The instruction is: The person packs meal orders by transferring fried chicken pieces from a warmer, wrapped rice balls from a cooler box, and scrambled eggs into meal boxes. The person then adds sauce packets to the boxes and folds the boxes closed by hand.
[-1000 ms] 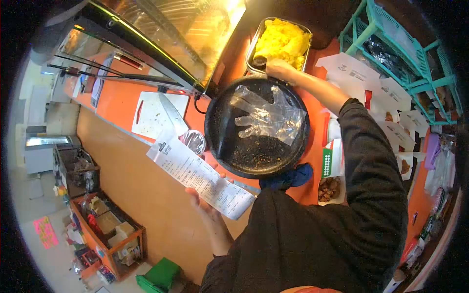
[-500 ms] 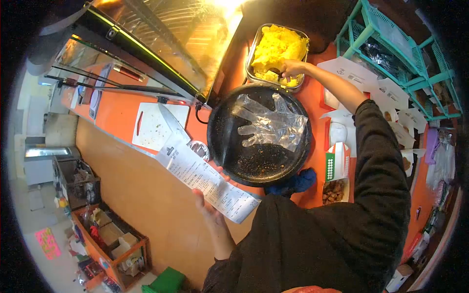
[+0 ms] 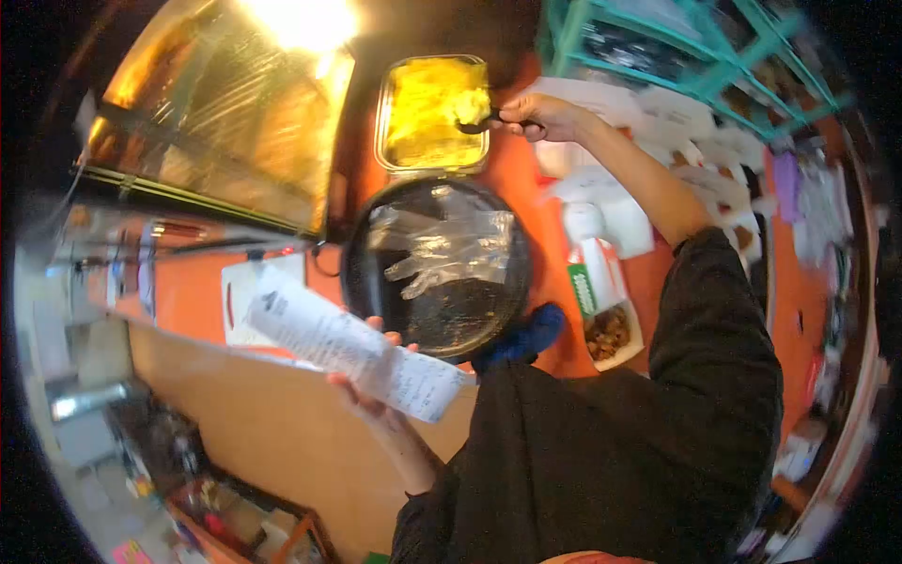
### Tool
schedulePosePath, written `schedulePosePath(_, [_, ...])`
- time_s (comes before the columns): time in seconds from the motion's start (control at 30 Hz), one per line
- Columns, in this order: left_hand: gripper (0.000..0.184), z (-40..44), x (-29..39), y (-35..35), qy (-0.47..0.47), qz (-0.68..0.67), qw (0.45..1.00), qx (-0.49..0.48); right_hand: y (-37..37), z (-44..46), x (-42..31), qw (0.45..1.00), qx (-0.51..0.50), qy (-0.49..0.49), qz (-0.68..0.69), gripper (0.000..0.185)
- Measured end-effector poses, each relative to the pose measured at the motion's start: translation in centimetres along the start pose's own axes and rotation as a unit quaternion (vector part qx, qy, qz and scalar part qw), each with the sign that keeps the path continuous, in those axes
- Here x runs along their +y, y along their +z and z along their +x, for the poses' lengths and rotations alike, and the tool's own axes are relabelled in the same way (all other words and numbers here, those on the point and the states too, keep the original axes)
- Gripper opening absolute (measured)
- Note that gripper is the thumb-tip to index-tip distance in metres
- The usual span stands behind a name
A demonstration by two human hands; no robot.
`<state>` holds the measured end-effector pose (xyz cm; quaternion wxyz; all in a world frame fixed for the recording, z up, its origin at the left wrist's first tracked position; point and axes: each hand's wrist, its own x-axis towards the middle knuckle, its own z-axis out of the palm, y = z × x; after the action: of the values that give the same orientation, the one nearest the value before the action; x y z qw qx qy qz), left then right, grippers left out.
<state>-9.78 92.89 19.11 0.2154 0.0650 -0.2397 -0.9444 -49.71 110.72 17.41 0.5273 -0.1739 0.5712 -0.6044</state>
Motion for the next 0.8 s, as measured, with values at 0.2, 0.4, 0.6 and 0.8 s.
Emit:
schedulePosePath(0.2, [0.07,2.0,-0.6,0.3,-0.067,-0.014,0.996,-0.059,-3.8,-23.2,-2.8,0.977,0.21,-0.034,-0.027,0.019])
schedulePosePath(0.4, [0.075,4.8,-3.6,2.1,-0.101,0.037,0.993,-0.049,-12.8,-35.2,-0.4,0.917,0.396,-0.026,0.038,0.024])
schedulePosePath(0.6, [0.077,6.2,-7.8,5.2,-0.119,0.121,0.985,-0.041,-20.9,-34.5,3.4,0.902,0.428,0.055,-0.016,0.02])
schedulePosePath(0.8, [0.078,6.9,-11.2,6.6,-0.147,0.144,0.979,-0.015,-26.2,-24.7,6.3,0.708,0.276,0.252,-0.599,0.013])
